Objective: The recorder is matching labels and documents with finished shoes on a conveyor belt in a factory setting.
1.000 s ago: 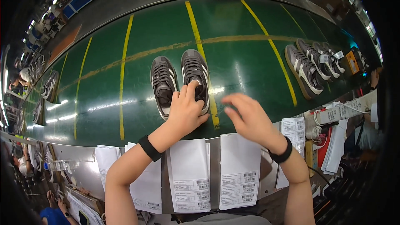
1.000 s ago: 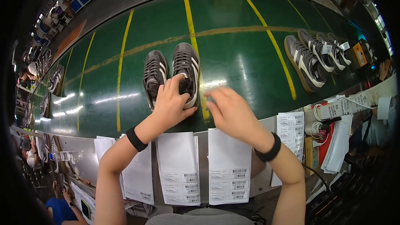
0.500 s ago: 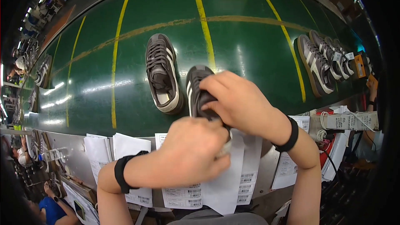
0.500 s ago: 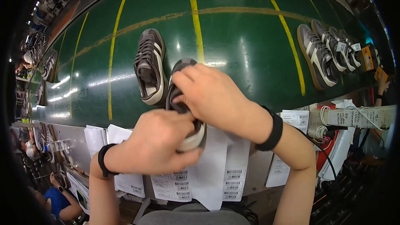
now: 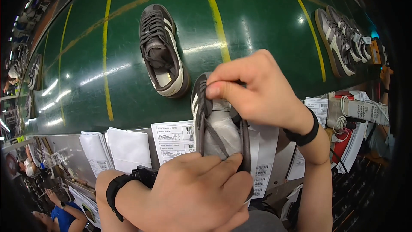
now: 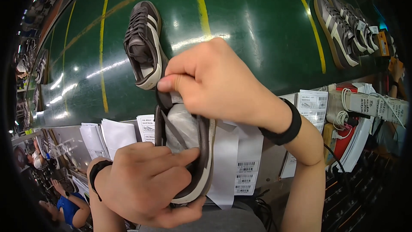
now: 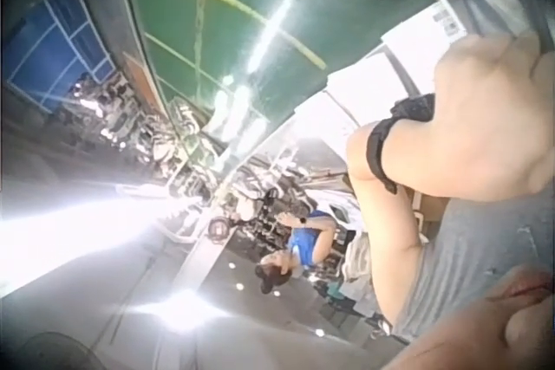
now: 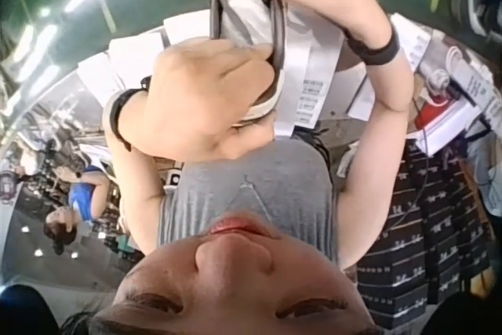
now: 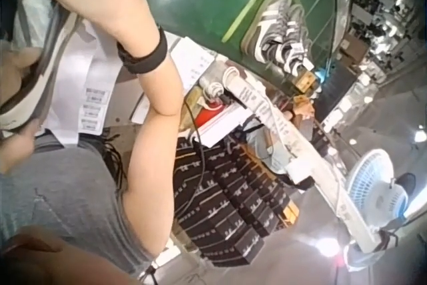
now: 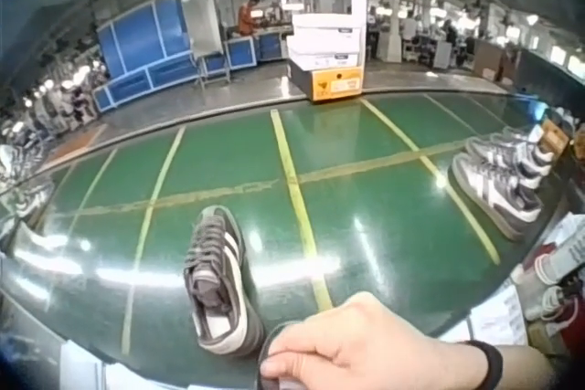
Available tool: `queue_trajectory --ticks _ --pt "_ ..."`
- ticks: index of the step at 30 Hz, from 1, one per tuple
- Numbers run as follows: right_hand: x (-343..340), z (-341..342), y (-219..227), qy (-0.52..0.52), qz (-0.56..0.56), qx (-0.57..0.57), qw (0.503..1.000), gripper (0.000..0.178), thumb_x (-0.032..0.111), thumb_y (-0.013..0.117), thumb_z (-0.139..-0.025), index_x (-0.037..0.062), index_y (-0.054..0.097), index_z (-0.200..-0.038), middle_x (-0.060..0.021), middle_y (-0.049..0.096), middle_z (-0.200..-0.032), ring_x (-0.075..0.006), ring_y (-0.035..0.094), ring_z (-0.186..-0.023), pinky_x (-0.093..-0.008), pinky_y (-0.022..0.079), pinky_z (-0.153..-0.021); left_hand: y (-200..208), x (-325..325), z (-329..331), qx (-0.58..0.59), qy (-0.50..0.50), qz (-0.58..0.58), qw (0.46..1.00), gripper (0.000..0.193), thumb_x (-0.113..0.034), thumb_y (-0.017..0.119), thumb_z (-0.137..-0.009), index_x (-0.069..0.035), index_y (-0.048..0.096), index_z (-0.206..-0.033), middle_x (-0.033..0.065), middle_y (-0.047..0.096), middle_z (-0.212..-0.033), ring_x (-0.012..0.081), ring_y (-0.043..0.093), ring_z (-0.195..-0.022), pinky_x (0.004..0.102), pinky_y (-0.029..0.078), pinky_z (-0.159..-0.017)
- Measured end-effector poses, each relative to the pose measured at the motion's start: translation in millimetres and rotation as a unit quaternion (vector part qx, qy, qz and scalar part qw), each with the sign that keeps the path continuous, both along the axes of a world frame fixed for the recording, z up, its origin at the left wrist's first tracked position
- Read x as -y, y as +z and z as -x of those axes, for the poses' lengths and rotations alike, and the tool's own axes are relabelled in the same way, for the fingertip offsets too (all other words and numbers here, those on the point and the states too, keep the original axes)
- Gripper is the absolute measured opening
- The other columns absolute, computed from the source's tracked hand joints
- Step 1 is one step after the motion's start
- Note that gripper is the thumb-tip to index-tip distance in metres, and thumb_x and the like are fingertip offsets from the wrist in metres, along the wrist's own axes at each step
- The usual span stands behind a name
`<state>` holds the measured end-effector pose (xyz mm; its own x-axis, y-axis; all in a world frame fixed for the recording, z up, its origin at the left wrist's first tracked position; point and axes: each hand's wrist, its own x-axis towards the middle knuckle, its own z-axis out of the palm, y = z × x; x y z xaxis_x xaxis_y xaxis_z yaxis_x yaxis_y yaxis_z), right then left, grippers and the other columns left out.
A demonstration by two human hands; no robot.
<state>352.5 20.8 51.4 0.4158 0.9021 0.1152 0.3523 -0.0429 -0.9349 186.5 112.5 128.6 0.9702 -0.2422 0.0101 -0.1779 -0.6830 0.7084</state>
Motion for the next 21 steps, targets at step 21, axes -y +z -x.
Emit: queue_trajectory --ticks 21 --pt "-37 27 0 0.062 -0.080 0.401 0.911 0.020 0.011 0.072 -0.074 0.0053 0.054 -0.081 -0.0084 0.061 -0.077 -0.0256 0.061 -0.074 -0.0344 0.051 -0.063 -17 -43 19 -0.002 0.034 -0.098 0.995 0.029 -0.028 0.077 -0.061 -0.006 0.060 -0.069 0.0094 0.070 -0.097 0.0242 0.060 -0.057 0.0364 0.048 -0.053"
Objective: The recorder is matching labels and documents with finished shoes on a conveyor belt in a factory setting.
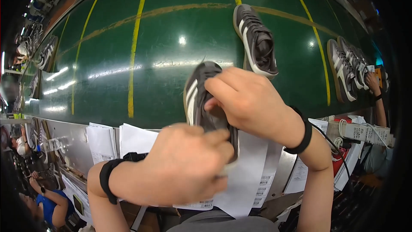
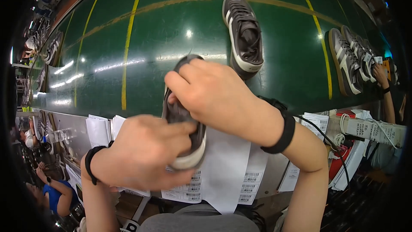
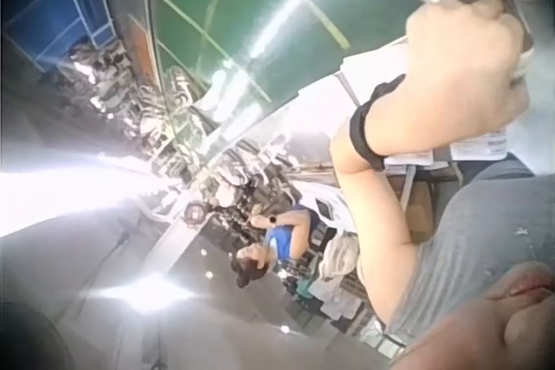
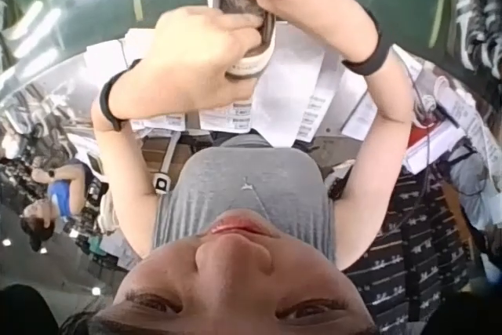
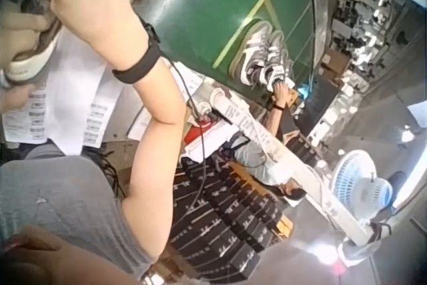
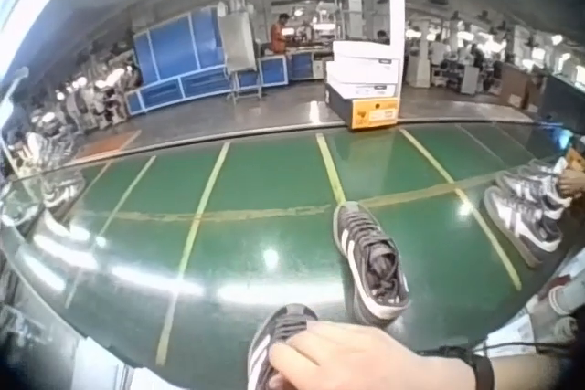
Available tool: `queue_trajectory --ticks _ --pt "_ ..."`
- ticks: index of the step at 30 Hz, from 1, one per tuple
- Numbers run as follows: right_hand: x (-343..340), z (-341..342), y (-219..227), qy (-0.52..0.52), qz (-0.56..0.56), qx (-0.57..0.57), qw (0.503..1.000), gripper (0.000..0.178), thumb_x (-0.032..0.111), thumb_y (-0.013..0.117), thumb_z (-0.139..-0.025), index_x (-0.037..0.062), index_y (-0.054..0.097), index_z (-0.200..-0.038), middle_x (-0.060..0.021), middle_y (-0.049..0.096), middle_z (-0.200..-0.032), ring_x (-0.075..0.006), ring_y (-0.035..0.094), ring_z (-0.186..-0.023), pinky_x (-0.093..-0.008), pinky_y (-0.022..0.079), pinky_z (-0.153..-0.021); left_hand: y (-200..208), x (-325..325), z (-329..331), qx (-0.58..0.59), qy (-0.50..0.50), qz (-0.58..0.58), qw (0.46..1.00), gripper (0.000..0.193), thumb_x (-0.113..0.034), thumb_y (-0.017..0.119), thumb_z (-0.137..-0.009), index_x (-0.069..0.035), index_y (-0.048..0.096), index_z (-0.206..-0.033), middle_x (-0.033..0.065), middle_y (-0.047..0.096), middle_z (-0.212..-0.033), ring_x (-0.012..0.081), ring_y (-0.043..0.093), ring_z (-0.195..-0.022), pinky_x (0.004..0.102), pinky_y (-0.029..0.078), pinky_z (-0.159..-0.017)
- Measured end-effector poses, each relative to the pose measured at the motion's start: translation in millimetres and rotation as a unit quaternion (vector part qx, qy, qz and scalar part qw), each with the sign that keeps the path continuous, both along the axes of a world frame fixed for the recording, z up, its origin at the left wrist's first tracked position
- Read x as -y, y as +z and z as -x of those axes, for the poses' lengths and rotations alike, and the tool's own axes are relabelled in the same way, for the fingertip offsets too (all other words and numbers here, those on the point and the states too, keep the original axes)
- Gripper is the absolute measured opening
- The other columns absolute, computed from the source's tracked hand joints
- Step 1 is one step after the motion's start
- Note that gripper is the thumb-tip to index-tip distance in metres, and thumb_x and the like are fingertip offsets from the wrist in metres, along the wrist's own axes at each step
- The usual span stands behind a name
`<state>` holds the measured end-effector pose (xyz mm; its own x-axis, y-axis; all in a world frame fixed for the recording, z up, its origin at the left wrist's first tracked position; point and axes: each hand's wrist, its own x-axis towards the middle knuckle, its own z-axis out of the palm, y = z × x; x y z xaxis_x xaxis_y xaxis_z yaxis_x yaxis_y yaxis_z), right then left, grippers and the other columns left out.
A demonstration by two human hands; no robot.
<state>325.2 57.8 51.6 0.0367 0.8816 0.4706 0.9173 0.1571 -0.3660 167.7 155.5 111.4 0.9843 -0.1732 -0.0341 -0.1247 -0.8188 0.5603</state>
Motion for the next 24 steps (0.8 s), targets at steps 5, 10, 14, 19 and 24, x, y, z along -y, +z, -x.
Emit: queue_trajectory --ticks 5,10,14,19,24 --pt "6 0 8 -0.011 0.062 -0.299 0.952 0.006 0.001 0.069 -0.075 -0.0005 0.065 -0.079 -0.0079 0.059 -0.062 -0.0153 0.055 -0.054 -0.0287 0.043 -0.050 27 12 8 -0.052 -0.028 0.043 0.997 0.031 -0.032 0.078 -0.060 -0.010 0.057 -0.067 0.0075 0.071 -0.102 0.0142 0.047 -0.048 0.0275 0.042 -0.046" --pt "4 3 0 -0.047 0.082 -0.428 0.899 0.006 0.002 0.068 -0.081 -0.0029 0.068 -0.079 -0.0047 0.061 -0.058 -0.0070 0.051 -0.051 -0.0235 0.038 -0.048 22 15 12 -0.043 -0.009 0.037 0.998 0.031 -0.030 0.079 -0.060 -0.010 0.056 -0.065 0.0091 0.071 -0.099 0.0146 0.048 -0.048 0.0280 0.041 -0.046" --pt "-17 -26 -6 0.014 -0.135 -0.155 0.979 0.006 0.003 0.067 -0.080 -0.0007 0.070 -0.083 -0.0129 0.071 -0.073 -0.0156 0.067 -0.060 -0.0266 0.050 -0.056 0 23 22 0.051 0.128 -0.049 0.989 0.036 -0.017 0.082 -0.063 -0.005 0.061 -0.090 0.0203 0.060 -0.126 0.0282 0.060 -0.077 0.0374 0.049 -0.068" --pt "33 -33 27 -0.156 -0.004 -0.011 0.988 0.011 0.009 0.066 -0.089 -0.0009 0.068 -0.093 -0.0077 0.069 -0.077 -0.0124 0.063 -0.067 -0.0237 0.047 -0.064 -3 -8 90 -0.039 0.247 -0.172 0.953 0.043 -0.013 0.078 -0.071 -0.002 0.064 -0.111 0.0205 0.060 -0.127 0.0343 0.063 -0.096 0.0393 0.050 -0.083" --pt "148 11 23 -0.313 0.310 -0.220 0.870 0.036 0.028 0.061 -0.095 -0.0029 0.061 -0.077 -0.0051 0.060 -0.062 -0.0076 0.055 -0.057 -0.0228 0.041 -0.054 -34 12 204 -0.170 0.345 -0.150 0.911 0.046 -0.018 0.078 -0.075 0.000 0.062 -0.115 0.0235 0.058 -0.129 0.0381 0.061 -0.106 0.0425 0.049 -0.090"
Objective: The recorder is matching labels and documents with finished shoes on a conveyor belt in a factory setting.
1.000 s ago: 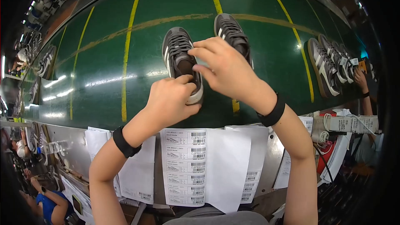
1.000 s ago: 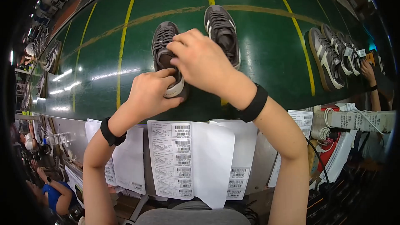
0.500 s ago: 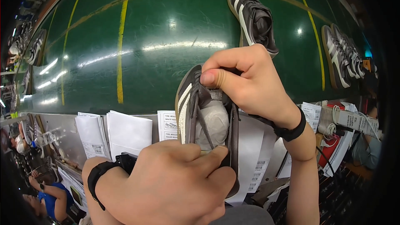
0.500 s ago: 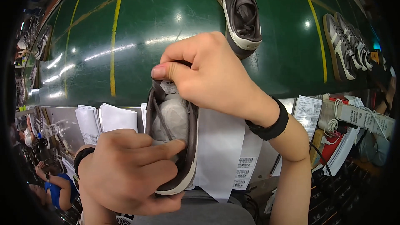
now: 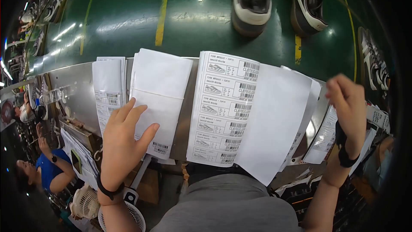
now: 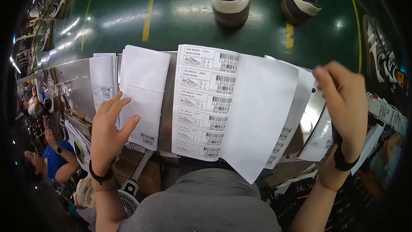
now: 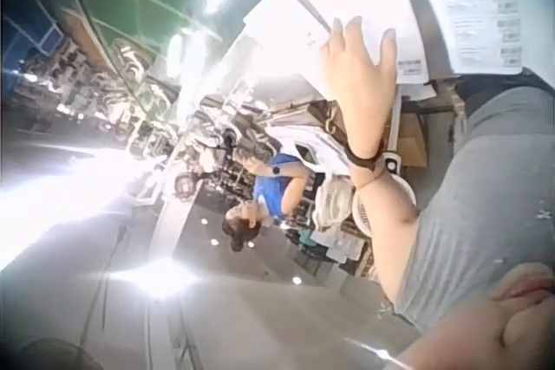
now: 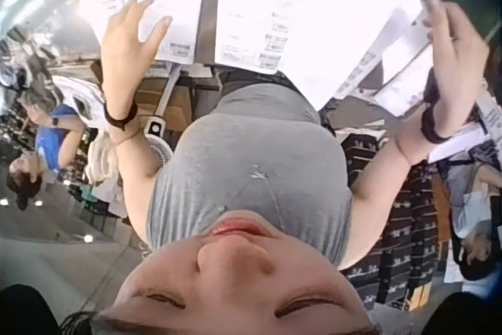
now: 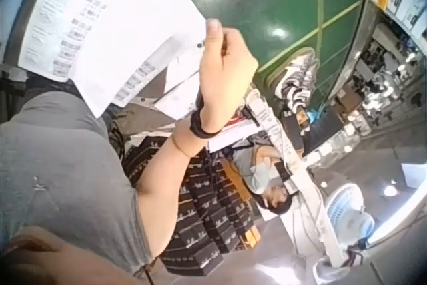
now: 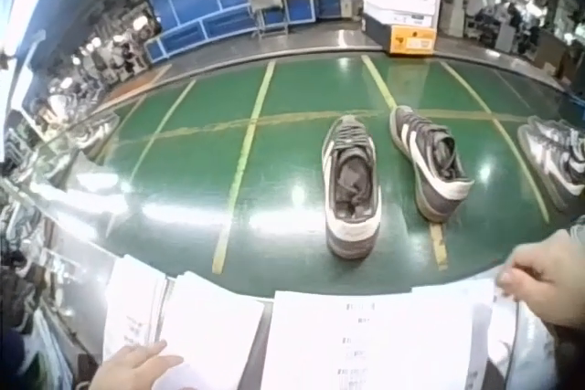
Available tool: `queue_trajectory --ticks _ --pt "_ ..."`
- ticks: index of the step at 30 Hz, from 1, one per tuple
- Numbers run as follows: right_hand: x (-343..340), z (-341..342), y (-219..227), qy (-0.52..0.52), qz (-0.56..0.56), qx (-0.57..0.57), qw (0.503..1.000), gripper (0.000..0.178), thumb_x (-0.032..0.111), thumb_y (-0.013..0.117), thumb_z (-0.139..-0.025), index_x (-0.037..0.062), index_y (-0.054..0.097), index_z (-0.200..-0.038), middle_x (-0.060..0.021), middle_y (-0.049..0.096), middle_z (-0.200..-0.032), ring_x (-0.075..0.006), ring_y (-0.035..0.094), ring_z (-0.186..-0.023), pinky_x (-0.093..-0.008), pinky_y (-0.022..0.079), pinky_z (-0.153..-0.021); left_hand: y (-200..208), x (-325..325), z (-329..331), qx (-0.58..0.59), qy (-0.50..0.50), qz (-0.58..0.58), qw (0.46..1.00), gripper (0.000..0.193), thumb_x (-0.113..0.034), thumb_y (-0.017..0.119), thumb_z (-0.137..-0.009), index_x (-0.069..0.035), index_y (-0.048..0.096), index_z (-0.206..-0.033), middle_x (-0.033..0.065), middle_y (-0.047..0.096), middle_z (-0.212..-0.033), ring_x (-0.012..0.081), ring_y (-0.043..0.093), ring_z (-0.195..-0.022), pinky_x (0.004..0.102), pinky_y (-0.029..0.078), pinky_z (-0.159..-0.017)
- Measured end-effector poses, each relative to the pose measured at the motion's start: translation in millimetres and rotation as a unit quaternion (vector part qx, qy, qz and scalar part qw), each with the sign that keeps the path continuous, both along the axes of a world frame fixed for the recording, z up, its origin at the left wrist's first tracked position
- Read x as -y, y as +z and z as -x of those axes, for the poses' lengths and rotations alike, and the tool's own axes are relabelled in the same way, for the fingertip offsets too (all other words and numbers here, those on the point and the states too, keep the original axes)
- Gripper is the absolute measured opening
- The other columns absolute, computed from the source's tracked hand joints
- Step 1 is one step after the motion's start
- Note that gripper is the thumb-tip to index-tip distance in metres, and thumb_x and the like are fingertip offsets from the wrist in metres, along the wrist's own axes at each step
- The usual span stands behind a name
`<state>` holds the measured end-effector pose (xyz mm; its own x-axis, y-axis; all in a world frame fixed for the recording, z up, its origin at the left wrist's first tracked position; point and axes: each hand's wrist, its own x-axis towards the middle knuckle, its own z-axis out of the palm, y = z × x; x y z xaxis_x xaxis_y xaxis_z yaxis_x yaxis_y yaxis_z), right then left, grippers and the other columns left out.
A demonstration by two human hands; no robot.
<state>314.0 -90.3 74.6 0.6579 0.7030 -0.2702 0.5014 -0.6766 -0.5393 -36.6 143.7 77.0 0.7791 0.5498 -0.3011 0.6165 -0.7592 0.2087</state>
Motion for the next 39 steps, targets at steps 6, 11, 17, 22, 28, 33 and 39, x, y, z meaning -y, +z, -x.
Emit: queue_trajectory --ticks 6,11,17,22,28,33,39 --pt "51 77 -18 0.043 -0.131 -0.351 0.926 0.070 0.058 0.057 -0.092 -0.0046 0.054 -0.123 -0.0117 0.066 -0.098 -0.0168 0.064 -0.087 -0.0289 0.051 -0.079 -37 41 4 0.076 0.051 -0.036 0.995 0.092 -0.040 0.083 -0.068 -0.002 0.041 -0.140 0.0376 0.036 -0.140 0.0517 0.041 -0.125 0.0547 0.035 -0.104" --pt "-30 128 -13 0.270 -0.124 -0.162 0.941 0.037 0.023 0.069 -0.088 0.0003 0.061 -0.116 -0.0170 0.063 -0.101 -0.0267 0.064 -0.091 -0.0349 0.051 -0.077 -55 36 18 0.103 0.081 -0.069 0.989 0.094 -0.031 0.080 -0.067 -0.002 0.036 -0.144 0.0374 0.035 -0.140 0.0507 0.040 -0.127 0.0541 0.035 -0.105" --pt "-100 179 -49 -0.057 -0.031 -0.627 0.776 0.059 0.017 0.060 -0.095 -0.0111 0.032 -0.139 -0.0226 0.053 -0.128 -0.0229 0.060 -0.108 -0.0319 0.054 -0.088 -49 -3 41 0.291 0.247 0.272 0.884 0.088 -0.019 0.073 -0.069 0.002 0.034 -0.145 0.0272 0.046 -0.137 0.0360 0.050 -0.123 0.0452 0.041 -0.102" --pt "-141 200 -58 -0.051 -0.044 -0.595 0.801 0.058 0.021 0.062 -0.094 -0.0118 0.039 -0.135 -0.0226 0.058 -0.124 -0.0247 0.064 -0.103 -0.0322 0.054 -0.086 -53 -14 57 0.348 0.279 0.392 0.804 0.087 -0.018 0.072 -0.070 0.003 0.033 -0.145 0.0238 0.048 -0.138 0.0298 0.052 -0.122 0.0410 0.045 -0.098" --pt "-157 207 -70 0.074 -0.178 -0.457 0.868 0.038 0.023 0.060 -0.095 -0.0073 0.060 -0.118 -0.0159 0.069 -0.104 -0.0206 0.067 -0.091 -0.0316 0.054 -0.079 -54 -2 50 0.361 0.307 0.393 0.788 0.090 -0.021 0.078 -0.069 0.001 0.034 -0.144 0.0232 0.045 -0.138 0.0307 0.050 -0.121 0.0421 0.048 -0.095" --pt "-92 161 -6 0.054 -0.293 -0.419 0.858 0.029 0.013 0.063 -0.092 -0.0034 0.062 -0.116 -0.0111 0.071 -0.102 -0.0155 0.068 -0.086 -0.0289 0.055 -0.074 -48 15 48 0.247 0.241 0.165 0.924 0.095 -0.038 0.081 -0.073 0.009 0.035 -0.142 0.0289 0.042 -0.142 0.0384 0.045 -0.129 0.0458 0.040 -0.104" --pt "-42 151 31 0.098 -0.310 -0.427 0.844 0.035 0.015 0.067 -0.092 -0.0020 0.060 -0.122 -0.0108 0.068 -0.109 -0.0149 0.065 -0.096 -0.0282 0.056 -0.077 3 44 22 0.414 0.120 0.539 0.724 0.083 -0.037 0.075 -0.085 0.008 0.034 -0.141 0.0246 0.051 -0.135 0.0285 0.056 -0.121 0.0395 0.043 -0.103"
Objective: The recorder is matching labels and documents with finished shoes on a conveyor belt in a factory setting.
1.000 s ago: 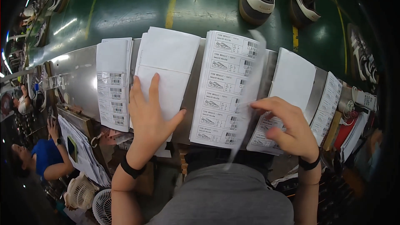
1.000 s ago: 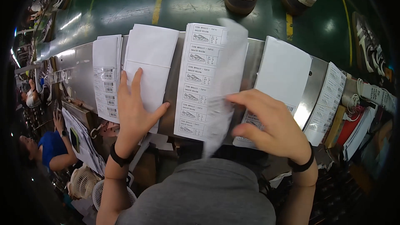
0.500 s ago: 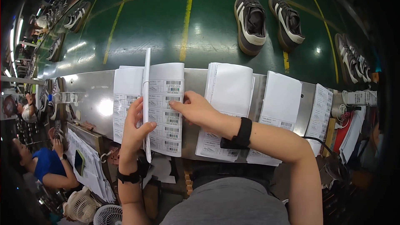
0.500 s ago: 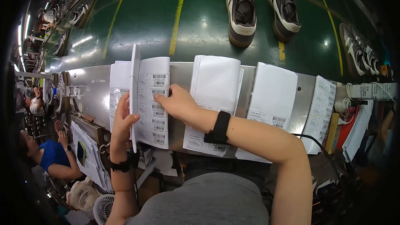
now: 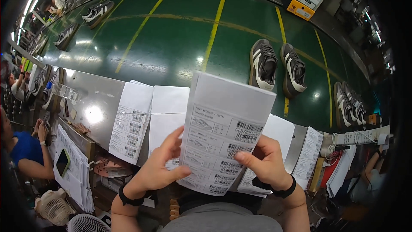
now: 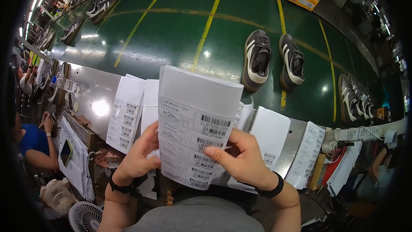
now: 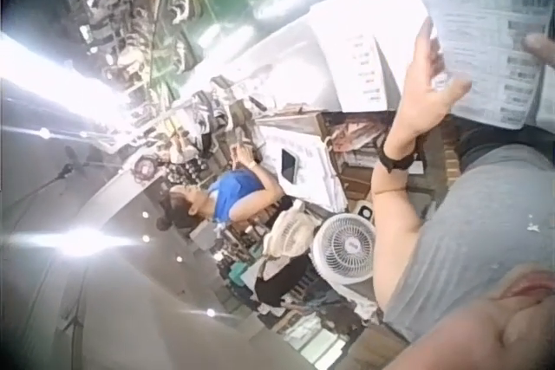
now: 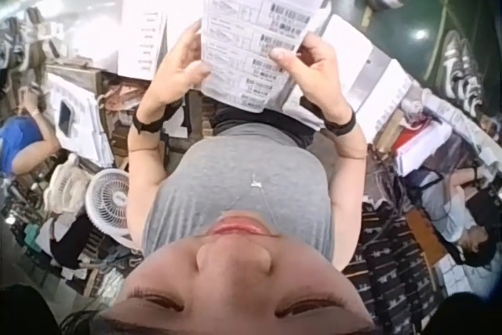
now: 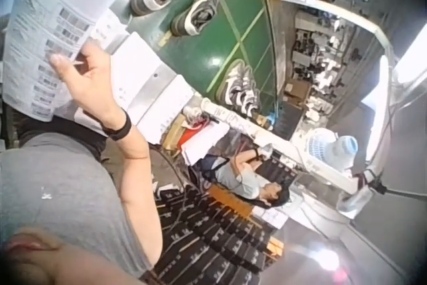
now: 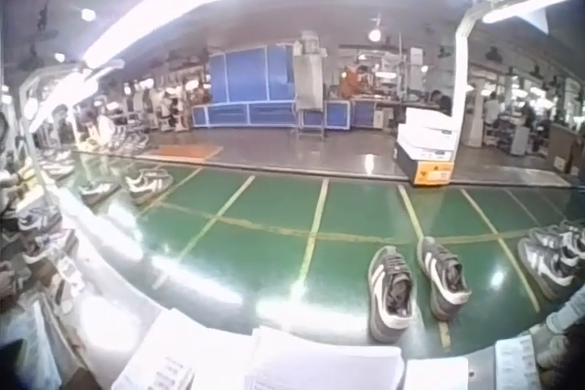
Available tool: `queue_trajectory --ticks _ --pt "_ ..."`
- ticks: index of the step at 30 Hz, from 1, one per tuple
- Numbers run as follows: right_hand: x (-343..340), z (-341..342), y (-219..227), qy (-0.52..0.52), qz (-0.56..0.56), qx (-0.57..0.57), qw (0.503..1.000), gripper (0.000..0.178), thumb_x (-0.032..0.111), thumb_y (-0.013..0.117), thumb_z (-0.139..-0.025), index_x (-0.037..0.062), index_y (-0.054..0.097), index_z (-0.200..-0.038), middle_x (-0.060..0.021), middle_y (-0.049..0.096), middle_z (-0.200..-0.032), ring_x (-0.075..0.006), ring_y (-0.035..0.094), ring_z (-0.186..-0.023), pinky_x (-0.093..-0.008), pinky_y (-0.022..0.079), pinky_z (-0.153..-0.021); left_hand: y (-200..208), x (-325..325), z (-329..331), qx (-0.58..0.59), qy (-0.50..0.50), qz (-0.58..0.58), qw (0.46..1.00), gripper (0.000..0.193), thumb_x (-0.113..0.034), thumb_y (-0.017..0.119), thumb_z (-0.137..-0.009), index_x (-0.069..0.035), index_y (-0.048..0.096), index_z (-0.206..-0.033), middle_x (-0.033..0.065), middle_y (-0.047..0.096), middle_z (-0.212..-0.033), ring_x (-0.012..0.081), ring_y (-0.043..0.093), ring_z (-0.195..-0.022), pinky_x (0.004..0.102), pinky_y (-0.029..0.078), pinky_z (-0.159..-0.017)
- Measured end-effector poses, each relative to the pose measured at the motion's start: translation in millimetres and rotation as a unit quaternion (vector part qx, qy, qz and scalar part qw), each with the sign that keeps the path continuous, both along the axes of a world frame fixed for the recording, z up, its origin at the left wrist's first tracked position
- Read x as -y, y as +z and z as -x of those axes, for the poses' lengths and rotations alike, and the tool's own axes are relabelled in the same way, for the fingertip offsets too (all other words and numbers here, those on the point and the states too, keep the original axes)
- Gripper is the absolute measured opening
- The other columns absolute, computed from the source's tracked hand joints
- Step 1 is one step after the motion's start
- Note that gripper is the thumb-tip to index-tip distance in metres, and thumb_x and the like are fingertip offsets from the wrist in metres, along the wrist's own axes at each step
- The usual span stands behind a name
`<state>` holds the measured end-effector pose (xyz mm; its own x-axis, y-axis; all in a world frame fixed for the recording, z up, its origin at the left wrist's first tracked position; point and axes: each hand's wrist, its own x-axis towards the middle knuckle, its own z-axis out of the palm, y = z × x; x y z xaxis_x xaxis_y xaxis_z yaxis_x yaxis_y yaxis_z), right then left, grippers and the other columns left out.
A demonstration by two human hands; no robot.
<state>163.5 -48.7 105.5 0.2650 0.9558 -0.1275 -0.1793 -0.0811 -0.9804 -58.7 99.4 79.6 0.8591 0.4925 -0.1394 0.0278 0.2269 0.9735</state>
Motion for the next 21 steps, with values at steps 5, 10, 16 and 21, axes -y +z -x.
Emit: queue_trajectory --ticks 5,10,16,21 --pt "0 -16 11 -0.053 -0.012 -0.098 0.994 0.039 0.020 0.061 -0.097 -0.0049 0.056 -0.127 -0.0120 0.066 -0.109 -0.0163 0.066 -0.095 -0.0286 0.058 -0.079 22 8 -13 -0.026 0.019 0.045 0.998 0.042 -0.015 0.072 -0.089 0.007 0.049 -0.117 0.0159 0.064 -0.116 0.0173 0.063 -0.105 0.0297 0.052 -0.090" --pt "-1 -30 5 -0.102 0.002 -0.070 0.992 0.026 0.013 0.062 -0.096 -0.0055 0.064 -0.115 -0.0112 0.070 -0.088 -0.0172 0.069 -0.073 -0.0301 0.061 -0.069 26 19 -10 -0.008 0.033 -0.013 0.999 0.037 -0.012 0.073 -0.088 0.008 0.051 -0.109 0.0177 0.066 -0.110 0.0156 0.065 -0.098 0.0283 0.054 -0.082" --pt "-3 -31 8 -0.170 -0.017 0.036 0.985 0.015 0.006 0.072 -0.088 -0.0064 0.071 -0.096 -0.0093 0.070 -0.076 -0.0145 0.068 -0.067 -0.0249 0.058 -0.062 27 30 -11 0.009 0.075 -0.081 0.994 0.028 -0.005 0.072 -0.086 0.008 0.053 -0.101 0.0177 0.069 -0.100 0.0127 0.066 -0.087 0.0251 0.054 -0.072" --pt "4 -25 21 -0.190 0.005 0.118 0.975 0.009 0.001 0.072 -0.085 -0.0070 0.072 -0.089 -0.0092 0.069 -0.071 -0.0124 0.067 -0.063 -0.0224 0.054 -0.057 20 34 -14 -0.010 0.107 -0.155 0.982 0.023 -0.003 0.071 -0.085 0.008 0.054 -0.095 0.0154 0.071 -0.085 0.0100 0.065 -0.073 0.0225 0.052 -0.060"
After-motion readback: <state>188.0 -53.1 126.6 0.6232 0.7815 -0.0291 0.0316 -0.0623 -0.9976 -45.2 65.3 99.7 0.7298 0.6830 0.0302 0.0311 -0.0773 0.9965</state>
